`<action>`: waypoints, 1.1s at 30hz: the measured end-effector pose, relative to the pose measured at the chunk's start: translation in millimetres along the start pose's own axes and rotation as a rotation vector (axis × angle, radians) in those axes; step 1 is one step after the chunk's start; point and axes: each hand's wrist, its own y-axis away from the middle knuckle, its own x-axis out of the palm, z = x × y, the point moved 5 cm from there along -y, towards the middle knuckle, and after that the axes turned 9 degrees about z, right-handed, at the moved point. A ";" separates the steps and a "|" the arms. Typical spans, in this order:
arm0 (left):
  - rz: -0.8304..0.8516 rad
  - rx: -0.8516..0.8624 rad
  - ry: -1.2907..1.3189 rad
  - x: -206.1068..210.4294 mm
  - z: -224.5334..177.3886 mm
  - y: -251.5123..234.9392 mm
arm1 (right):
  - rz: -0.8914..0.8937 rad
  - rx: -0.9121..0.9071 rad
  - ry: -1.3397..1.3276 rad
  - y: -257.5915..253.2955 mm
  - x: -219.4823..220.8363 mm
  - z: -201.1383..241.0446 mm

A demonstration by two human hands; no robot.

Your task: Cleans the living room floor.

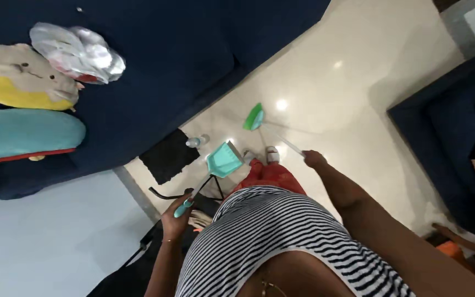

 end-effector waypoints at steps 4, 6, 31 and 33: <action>0.021 -0.030 0.014 7.3 -10.1 0.3 | 0.024 0.117 -0.002 52.1 5.7 -76.4; 0.007 -0.001 0.030 7.0 -13.0 0.4 | 0.017 0.109 -0.042 84.2 2.2 -88.2; -0.123 0.098 -0.041 -6.8 -69.3 10.3 | -0.015 0.012 0.018 109.1 9.2 -114.3; -0.121 0.111 -0.035 -3.7 -72.7 7.4 | -0.018 -0.045 -0.014 117.7 8.9 -97.3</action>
